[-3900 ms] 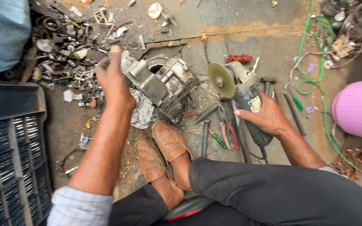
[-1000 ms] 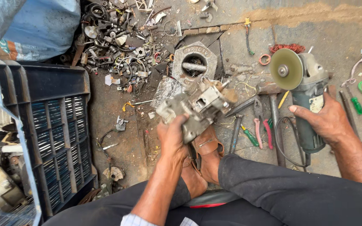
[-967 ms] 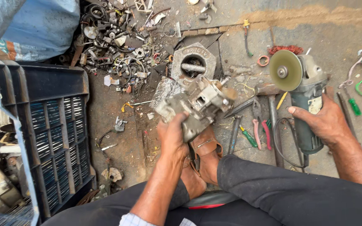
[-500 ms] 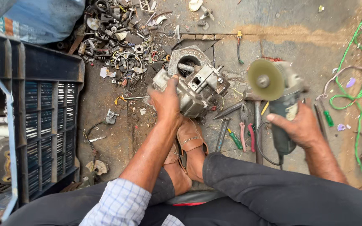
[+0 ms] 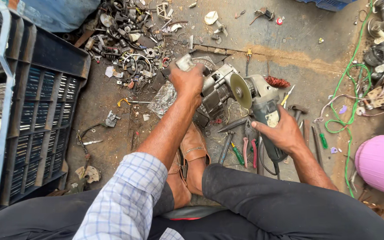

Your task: The person uses an angle grinder to smooth the surface of a metal part. They hold the part with one hand and operate the grinder with the other, rotating the part to access different areas.

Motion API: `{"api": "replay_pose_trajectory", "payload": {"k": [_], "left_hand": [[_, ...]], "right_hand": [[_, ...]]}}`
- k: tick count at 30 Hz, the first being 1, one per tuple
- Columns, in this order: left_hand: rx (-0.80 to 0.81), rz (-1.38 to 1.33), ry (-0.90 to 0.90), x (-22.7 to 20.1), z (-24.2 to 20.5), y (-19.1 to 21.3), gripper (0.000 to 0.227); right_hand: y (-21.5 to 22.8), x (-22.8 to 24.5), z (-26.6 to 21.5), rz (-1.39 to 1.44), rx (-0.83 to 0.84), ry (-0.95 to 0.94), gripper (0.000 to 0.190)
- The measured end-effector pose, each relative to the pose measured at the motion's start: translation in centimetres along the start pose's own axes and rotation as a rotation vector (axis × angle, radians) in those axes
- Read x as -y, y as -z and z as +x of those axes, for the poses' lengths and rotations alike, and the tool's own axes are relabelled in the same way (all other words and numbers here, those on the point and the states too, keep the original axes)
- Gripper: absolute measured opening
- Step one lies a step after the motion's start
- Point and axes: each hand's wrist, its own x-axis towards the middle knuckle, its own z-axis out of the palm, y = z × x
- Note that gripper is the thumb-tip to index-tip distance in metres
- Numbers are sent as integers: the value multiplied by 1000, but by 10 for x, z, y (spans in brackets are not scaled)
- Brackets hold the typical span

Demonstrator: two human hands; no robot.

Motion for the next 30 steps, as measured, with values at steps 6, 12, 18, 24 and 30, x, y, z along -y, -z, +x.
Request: {"api": "replay_pose_trajectory", "payload": {"k": [6, 12, 18, 24, 30], "left_hand": [[83, 55, -37, -15, 0, -6, 81], [205, 19, 61, -20, 4, -10, 80], [177, 33, 0, -17, 4, -12, 83], [180, 32, 11, -18, 2, -11, 85], [185, 30, 11, -20, 1, -11, 83]], "right_hand": [[1, -1, 13, -112, 12, -20, 95], [-3, -2, 25, -195, 50, -28, 111], [-4, 8, 25, -214, 64, -50, 102], [-5, 7, 26, -217, 63, -66, 102], [-7, -2, 27, -197, 35, -41, 116]]}}
